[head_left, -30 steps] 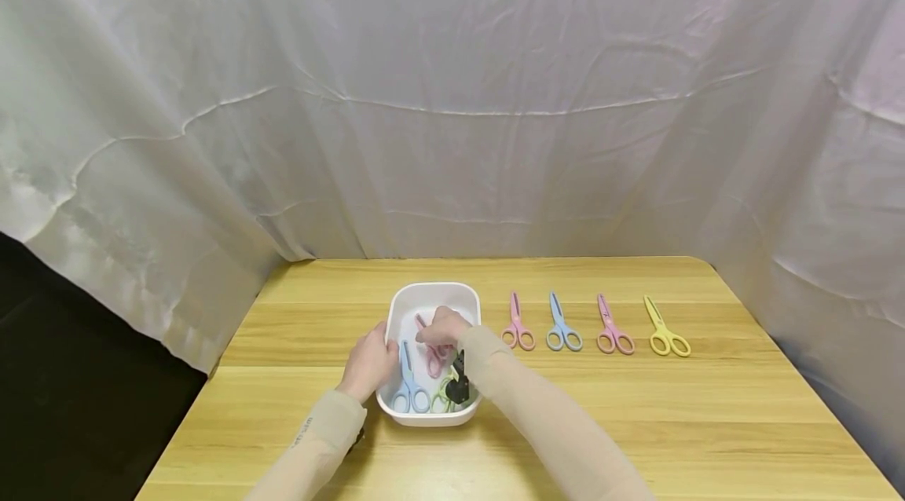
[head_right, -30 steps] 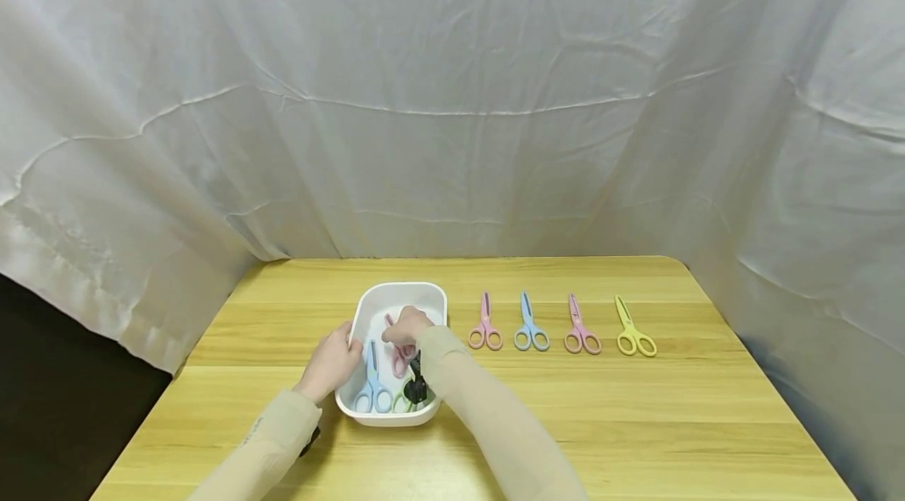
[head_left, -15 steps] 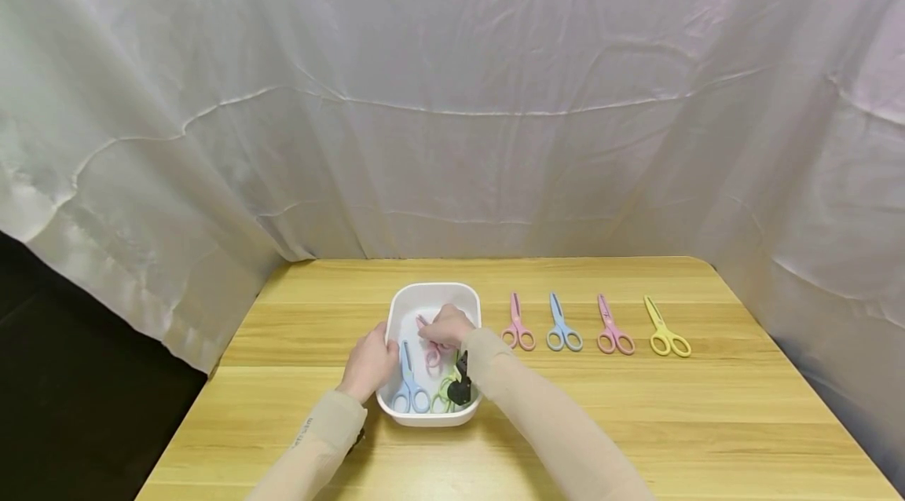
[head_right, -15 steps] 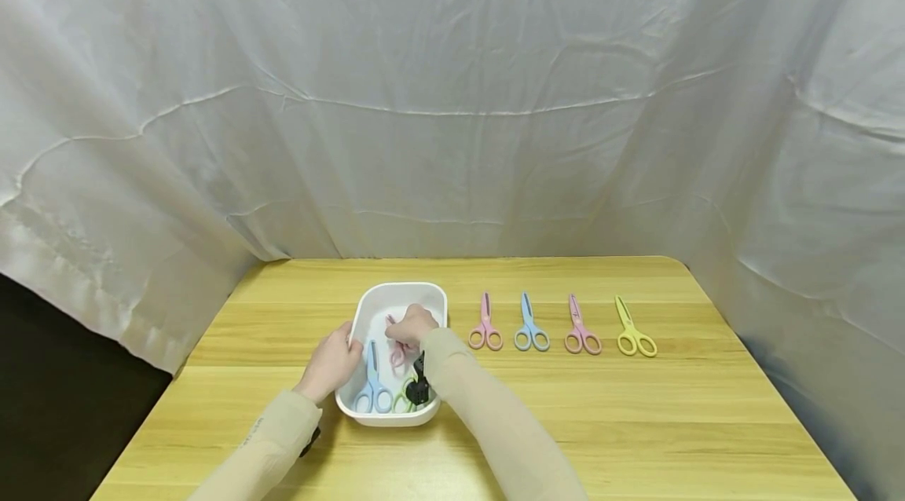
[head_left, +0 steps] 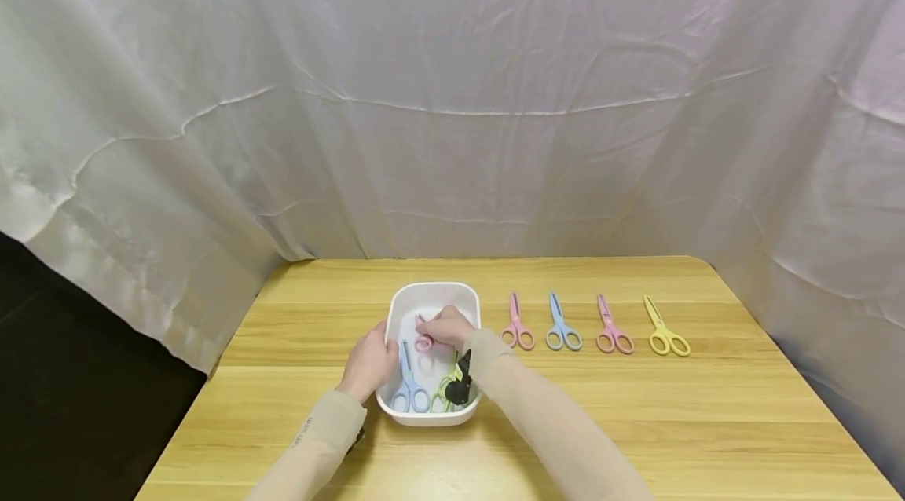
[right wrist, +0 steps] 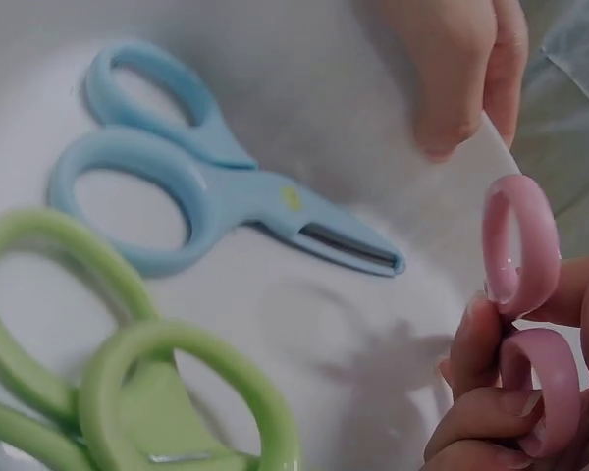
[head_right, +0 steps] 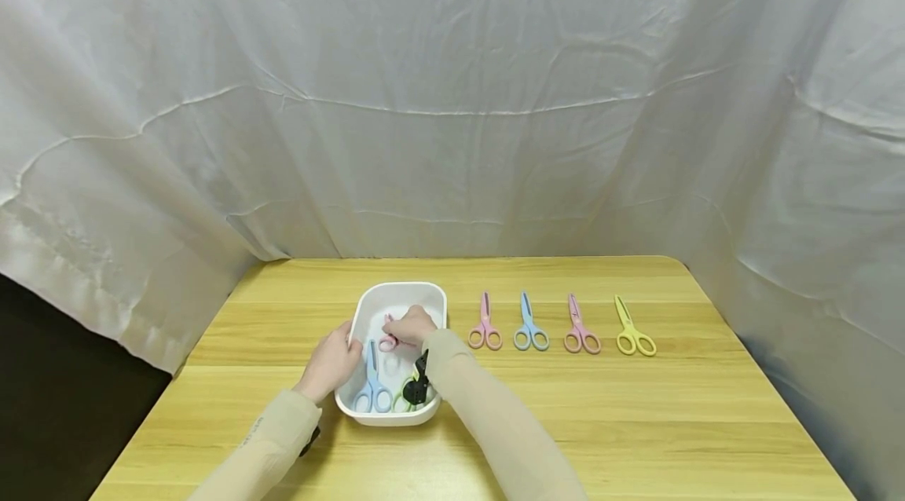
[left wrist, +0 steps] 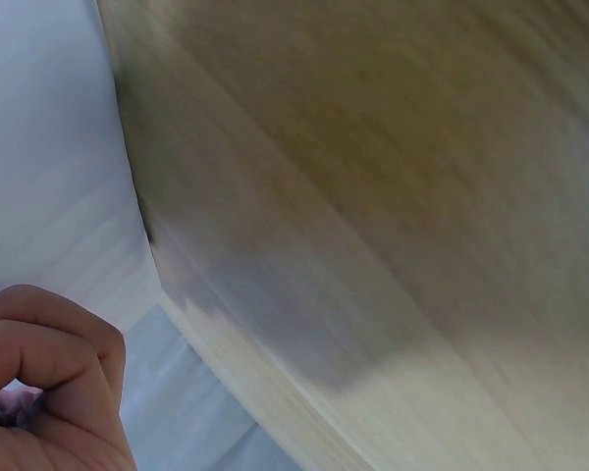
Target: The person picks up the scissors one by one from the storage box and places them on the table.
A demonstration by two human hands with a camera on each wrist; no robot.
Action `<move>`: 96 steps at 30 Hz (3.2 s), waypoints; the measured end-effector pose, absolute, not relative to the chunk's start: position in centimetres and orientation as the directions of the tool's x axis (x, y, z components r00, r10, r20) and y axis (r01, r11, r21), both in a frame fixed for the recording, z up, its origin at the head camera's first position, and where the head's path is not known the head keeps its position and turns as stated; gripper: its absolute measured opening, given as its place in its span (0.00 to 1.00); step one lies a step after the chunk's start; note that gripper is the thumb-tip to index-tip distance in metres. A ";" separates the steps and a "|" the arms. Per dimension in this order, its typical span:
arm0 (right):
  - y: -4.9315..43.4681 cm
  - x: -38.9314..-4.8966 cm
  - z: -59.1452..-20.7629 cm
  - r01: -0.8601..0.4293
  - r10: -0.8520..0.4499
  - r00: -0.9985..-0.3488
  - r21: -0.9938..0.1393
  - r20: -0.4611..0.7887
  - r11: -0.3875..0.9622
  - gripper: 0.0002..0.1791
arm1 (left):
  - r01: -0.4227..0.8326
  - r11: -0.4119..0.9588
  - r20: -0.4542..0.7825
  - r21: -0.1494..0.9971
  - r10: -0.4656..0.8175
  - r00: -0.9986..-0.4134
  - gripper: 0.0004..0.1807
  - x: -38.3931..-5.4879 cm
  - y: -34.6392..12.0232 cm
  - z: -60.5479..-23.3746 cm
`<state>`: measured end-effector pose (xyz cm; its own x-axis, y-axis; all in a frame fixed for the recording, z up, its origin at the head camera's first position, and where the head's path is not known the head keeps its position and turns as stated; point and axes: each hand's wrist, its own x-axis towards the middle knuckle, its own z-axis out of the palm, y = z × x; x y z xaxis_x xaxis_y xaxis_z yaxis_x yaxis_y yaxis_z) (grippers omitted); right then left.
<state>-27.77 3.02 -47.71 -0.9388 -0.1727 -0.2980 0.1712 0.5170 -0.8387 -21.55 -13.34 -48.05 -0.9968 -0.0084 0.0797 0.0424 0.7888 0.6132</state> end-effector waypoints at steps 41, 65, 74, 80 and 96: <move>3.6 -26.3 -46.1 0.376 -0.333 -0.867 -0.925 -0.372 0.054 0.14 | 0.036 0.786 0.066 0.617 -0.006 -0.998 0.26 -21.5 -13.2 -47.9; 6.8 -24.9 -44.1 0.474 -0.544 -0.788 -0.848 -0.288 -0.238 0.21 | 0.011 0.767 0.028 0.641 -0.009 -1.000 0.27 -21.3 -13.5 -47.8; 8.6 -24.4 -43.7 0.498 -0.508 -0.811 -0.797 -0.290 -0.341 0.13 | 0.015 0.757 0.030 0.653 -0.006 -1.000 0.27 -21.2 -13.5 -47.7; 9.9 -24.0 -43.6 0.489 -0.478 -0.828 -0.795 -0.294 -0.359 0.13 | 0.011 0.760 0.024 0.649 -0.005 -1.000 0.27 -21.2 -13.5 -47.7; 14.2 -23.1 -45.7 0.290 -0.456 -0.867 -0.948 -0.202 -0.131 0.13 | 0.009 0.770 0.021 0.637 -0.006 -1.000 0.28 -21.2 -13.3 -47.8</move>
<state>-23.13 14.22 -45.67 -0.8670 -0.4556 -0.2016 0.2896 -0.1315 -0.9481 -21.16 -13.29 -47.78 -0.9998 -0.0057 0.0213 0.0092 0.7704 0.6375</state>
